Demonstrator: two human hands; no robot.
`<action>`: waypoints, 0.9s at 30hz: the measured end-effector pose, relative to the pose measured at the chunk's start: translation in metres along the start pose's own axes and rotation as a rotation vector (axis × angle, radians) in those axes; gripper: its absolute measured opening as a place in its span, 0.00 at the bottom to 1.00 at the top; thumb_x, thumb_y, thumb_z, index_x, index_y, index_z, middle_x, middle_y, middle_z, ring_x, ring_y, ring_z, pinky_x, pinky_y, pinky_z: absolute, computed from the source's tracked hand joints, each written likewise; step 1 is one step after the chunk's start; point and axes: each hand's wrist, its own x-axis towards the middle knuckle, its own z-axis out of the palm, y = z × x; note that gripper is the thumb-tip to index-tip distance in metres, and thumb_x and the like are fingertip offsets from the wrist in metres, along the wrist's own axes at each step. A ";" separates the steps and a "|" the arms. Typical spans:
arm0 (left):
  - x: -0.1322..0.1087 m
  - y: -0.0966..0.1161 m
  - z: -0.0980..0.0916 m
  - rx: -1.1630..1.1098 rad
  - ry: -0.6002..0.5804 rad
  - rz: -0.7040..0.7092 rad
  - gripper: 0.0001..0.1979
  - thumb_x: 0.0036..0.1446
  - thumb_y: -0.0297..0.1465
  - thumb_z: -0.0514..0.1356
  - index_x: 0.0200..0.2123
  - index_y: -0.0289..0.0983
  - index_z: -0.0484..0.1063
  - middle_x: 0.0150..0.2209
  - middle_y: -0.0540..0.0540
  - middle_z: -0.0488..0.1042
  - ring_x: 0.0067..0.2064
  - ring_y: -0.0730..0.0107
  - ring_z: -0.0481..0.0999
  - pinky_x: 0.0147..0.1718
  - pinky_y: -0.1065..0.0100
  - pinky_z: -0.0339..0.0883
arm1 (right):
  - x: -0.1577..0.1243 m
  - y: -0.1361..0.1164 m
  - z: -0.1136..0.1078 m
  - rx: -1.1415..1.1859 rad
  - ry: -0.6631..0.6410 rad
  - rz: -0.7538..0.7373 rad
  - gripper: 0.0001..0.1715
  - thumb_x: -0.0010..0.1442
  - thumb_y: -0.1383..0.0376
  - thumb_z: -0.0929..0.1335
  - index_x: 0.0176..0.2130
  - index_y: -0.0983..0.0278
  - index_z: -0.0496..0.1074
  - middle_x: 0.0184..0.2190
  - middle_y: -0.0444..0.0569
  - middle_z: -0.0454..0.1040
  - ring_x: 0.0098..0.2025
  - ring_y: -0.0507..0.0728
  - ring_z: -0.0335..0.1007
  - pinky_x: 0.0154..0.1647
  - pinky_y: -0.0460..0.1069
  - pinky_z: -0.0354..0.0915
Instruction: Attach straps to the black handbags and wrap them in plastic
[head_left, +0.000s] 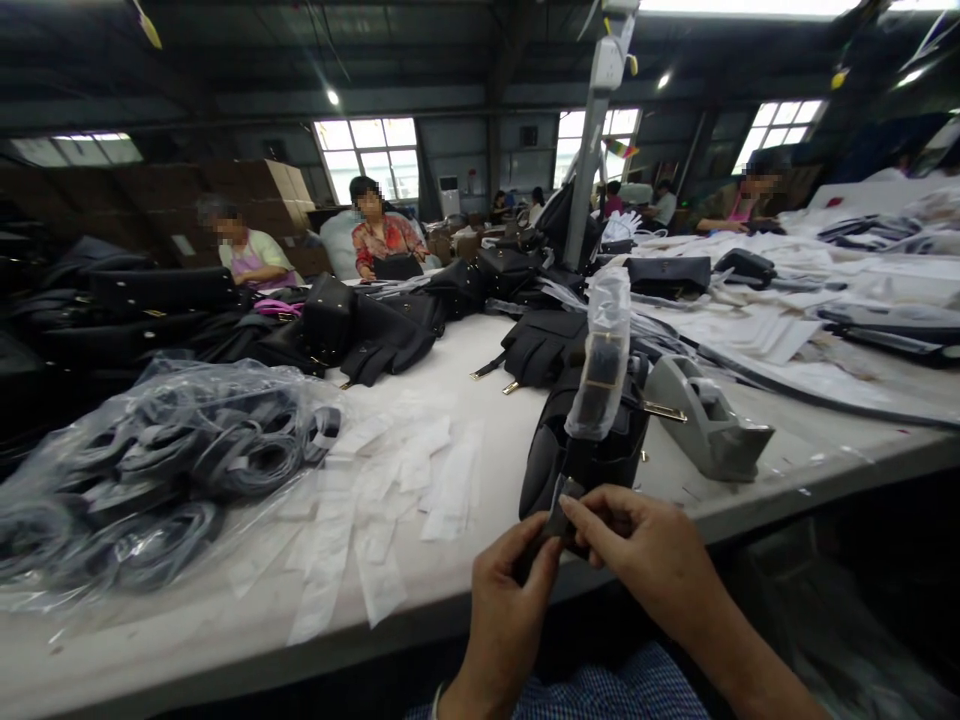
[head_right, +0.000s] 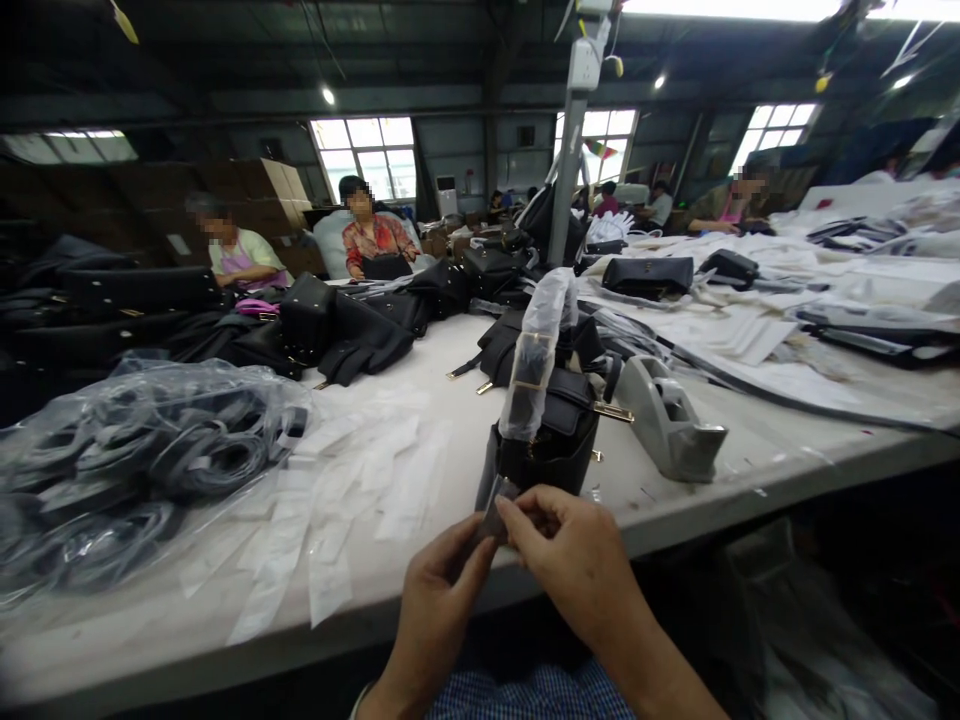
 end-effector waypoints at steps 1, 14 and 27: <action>0.000 0.001 -0.001 -0.022 -0.013 -0.010 0.14 0.60 0.36 0.63 0.47 0.38 0.80 0.46 0.42 0.82 0.48 0.57 0.80 0.51 0.61 0.71 | 0.001 0.001 -0.001 -0.030 0.003 0.012 0.20 0.58 0.50 0.70 0.24 0.61 0.76 0.18 0.43 0.75 0.21 0.53 0.71 0.26 0.46 0.65; -0.002 0.009 -0.001 -0.421 -0.146 -0.396 0.23 0.60 0.49 0.61 0.26 0.34 0.70 0.13 0.61 0.51 0.15 0.84 0.42 0.14 0.76 0.34 | -0.010 0.032 0.001 0.179 -0.093 -0.085 0.16 0.62 0.54 0.68 0.33 0.62 0.79 0.30 0.47 0.81 0.36 0.59 0.77 0.40 0.49 0.69; -0.004 0.012 0.005 -0.415 -0.241 -0.454 0.25 0.56 0.52 0.62 0.23 0.35 0.68 0.12 0.59 0.55 0.13 0.85 0.43 0.12 0.74 0.32 | -0.010 0.029 0.030 0.236 0.027 0.058 0.16 0.56 0.60 0.67 0.40 0.63 0.82 0.39 0.53 0.84 0.44 0.65 0.79 0.51 0.58 0.70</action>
